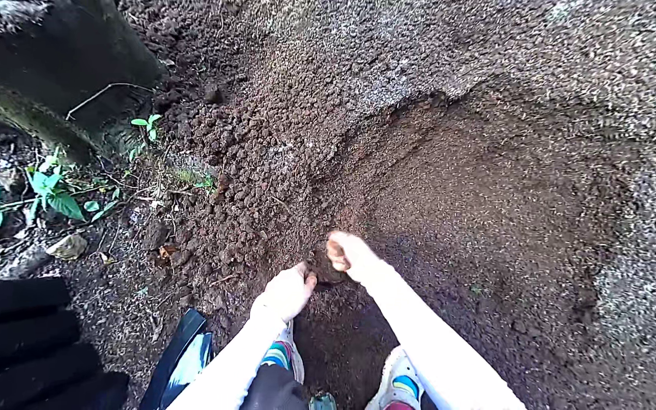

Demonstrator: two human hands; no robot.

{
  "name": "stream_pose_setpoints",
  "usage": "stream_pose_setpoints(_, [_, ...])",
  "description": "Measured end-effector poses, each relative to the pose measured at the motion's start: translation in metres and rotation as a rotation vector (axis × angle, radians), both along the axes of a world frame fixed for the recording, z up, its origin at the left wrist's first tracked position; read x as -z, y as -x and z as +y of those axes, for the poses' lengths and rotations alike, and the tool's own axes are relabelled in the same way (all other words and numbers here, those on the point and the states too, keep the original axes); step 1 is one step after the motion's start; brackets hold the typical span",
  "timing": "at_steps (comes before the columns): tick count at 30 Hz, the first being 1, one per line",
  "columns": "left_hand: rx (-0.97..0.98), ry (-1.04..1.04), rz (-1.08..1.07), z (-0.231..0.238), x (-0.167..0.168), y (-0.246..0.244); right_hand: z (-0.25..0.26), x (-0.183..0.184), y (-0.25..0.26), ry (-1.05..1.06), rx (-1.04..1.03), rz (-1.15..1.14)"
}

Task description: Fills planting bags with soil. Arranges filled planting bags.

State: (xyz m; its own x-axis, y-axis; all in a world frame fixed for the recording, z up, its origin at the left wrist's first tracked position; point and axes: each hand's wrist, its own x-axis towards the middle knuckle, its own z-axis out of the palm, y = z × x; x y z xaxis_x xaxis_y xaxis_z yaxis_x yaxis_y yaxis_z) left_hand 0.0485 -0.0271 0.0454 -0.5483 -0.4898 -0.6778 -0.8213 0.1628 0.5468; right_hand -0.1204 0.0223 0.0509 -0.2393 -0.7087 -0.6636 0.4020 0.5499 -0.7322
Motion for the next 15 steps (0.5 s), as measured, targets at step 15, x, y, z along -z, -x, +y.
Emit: stream_pose_setpoints(15, [-0.071,0.027,-0.129,-0.037,0.002,0.0,-0.007,-0.068,0.034,0.362,-0.119,0.307])
